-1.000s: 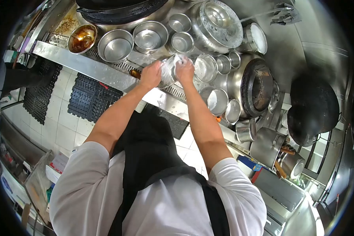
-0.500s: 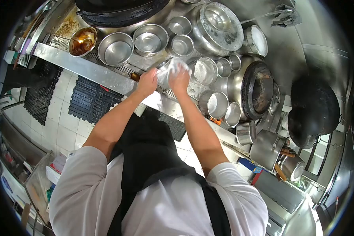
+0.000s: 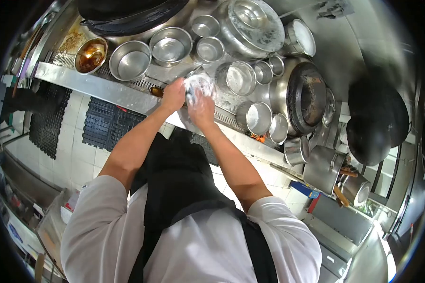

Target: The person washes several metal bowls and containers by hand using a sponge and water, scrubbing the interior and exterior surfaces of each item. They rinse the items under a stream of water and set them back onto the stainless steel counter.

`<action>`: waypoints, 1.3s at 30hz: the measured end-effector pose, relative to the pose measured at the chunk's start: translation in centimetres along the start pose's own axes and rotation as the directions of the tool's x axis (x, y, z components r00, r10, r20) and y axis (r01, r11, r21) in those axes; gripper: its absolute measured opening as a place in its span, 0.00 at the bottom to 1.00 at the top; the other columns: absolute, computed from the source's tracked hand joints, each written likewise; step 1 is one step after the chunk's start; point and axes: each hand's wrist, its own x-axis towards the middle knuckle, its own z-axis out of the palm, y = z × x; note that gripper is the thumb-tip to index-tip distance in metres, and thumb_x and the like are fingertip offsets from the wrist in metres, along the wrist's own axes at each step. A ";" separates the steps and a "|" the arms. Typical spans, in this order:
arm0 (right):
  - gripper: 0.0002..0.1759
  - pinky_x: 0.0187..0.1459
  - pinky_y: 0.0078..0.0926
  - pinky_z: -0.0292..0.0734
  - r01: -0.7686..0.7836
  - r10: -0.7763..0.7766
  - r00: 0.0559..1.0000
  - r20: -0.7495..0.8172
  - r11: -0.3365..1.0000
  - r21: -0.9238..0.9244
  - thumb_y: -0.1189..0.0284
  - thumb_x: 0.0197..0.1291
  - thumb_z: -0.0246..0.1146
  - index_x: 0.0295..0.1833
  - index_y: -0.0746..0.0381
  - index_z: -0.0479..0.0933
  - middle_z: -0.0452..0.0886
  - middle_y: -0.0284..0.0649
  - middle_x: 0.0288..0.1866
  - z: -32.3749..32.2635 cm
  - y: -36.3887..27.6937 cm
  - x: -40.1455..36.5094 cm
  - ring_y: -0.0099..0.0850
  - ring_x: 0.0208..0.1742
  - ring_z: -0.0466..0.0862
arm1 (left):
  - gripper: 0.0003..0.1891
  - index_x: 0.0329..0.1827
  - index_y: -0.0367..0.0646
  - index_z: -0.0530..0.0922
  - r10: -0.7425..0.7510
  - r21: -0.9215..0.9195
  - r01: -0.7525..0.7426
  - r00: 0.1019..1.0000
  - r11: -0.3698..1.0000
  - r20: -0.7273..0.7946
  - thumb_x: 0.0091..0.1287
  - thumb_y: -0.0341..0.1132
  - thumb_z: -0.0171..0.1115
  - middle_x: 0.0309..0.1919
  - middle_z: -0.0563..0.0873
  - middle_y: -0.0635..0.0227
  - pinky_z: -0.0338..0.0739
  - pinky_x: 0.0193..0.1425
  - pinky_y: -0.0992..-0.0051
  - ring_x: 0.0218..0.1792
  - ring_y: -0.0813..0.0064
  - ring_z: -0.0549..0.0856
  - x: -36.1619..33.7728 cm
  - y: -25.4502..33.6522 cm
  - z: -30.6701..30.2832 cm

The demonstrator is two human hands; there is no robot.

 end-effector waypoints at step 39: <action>0.27 0.63 0.47 0.71 -0.345 0.421 0.903 -0.079 0.823 0.451 0.61 0.64 0.56 0.63 0.66 0.74 0.79 0.58 0.57 -2.4 7.0 4.5 0.58 0.58 0.78 | 0.12 0.47 0.38 0.81 -0.138 -0.099 0.124 0.979 0.987 -0.148 0.67 0.29 0.51 0.41 0.86 0.51 0.78 0.47 0.57 0.44 0.50 0.84 2.4 -4.2 3.3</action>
